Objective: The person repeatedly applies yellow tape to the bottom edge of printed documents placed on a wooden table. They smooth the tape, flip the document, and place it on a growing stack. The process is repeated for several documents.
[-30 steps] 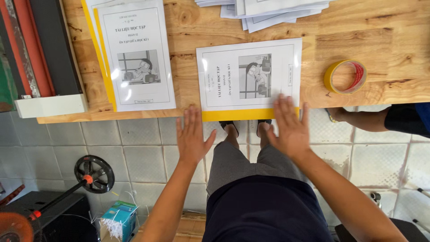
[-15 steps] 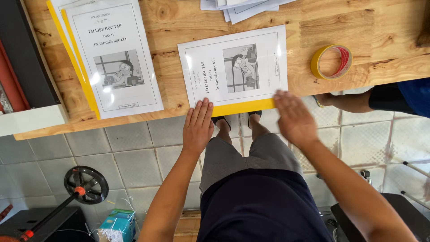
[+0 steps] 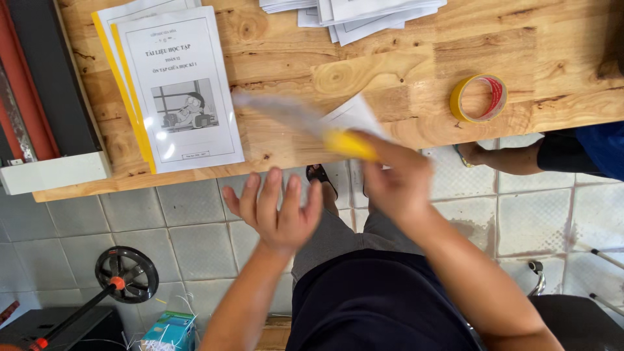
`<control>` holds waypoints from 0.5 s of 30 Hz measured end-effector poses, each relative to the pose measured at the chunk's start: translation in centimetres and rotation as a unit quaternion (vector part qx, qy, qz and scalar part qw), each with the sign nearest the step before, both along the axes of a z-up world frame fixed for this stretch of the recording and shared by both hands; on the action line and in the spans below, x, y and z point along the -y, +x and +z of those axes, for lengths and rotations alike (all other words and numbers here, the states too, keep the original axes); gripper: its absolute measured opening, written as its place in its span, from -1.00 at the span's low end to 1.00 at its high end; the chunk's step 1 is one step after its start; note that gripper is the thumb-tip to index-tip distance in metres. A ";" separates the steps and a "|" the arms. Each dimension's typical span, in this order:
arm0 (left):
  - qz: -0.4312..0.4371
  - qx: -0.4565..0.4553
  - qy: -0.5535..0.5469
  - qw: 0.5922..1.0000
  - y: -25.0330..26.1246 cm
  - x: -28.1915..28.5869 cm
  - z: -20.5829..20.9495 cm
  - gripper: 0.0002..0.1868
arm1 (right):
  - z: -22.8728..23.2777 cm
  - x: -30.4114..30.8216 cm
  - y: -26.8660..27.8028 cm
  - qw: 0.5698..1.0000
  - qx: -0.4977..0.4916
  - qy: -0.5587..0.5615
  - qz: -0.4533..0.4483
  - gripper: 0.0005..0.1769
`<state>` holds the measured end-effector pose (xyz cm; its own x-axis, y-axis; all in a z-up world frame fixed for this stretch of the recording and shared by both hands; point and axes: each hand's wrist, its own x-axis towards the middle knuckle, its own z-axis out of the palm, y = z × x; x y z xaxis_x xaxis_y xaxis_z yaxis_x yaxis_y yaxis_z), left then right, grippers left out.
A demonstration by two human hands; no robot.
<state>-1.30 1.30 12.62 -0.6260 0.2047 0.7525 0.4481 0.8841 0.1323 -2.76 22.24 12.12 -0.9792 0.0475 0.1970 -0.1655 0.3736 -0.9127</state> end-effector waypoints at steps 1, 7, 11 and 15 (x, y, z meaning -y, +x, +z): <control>-0.041 0.080 0.049 0.995 0.4 -0.9 0.2 -0.61 | -0.1 -0.7 0.3 0.989 0.091 -0.050 -0.107 -0.84; -0.098 0.348 0.077 0.929 0.3 -5.6 -5.3 -0.37 | -7.6 -1.3 0.0 0.803 0.352 -0.413 -0.245 -0.83; -0.097 0.367 0.006 0.925 -0.4 -4.2 -10.8 -0.48 | -11.8 -0.8 1.3 0.718 0.462 -0.440 -0.278 -0.70; -0.129 0.337 0.065 0.930 0.2 -2.5 -12.9 -0.68 | -12.4 -2.1 2.9 0.743 0.457 -0.431 -0.231 -0.67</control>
<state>-1.10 3.83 -0.29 -0.9075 0.3482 0.2349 0.4192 0.7162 0.5580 0.14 24.29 -0.32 -0.5251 0.1436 -0.8389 0.6347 -0.5905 -0.4984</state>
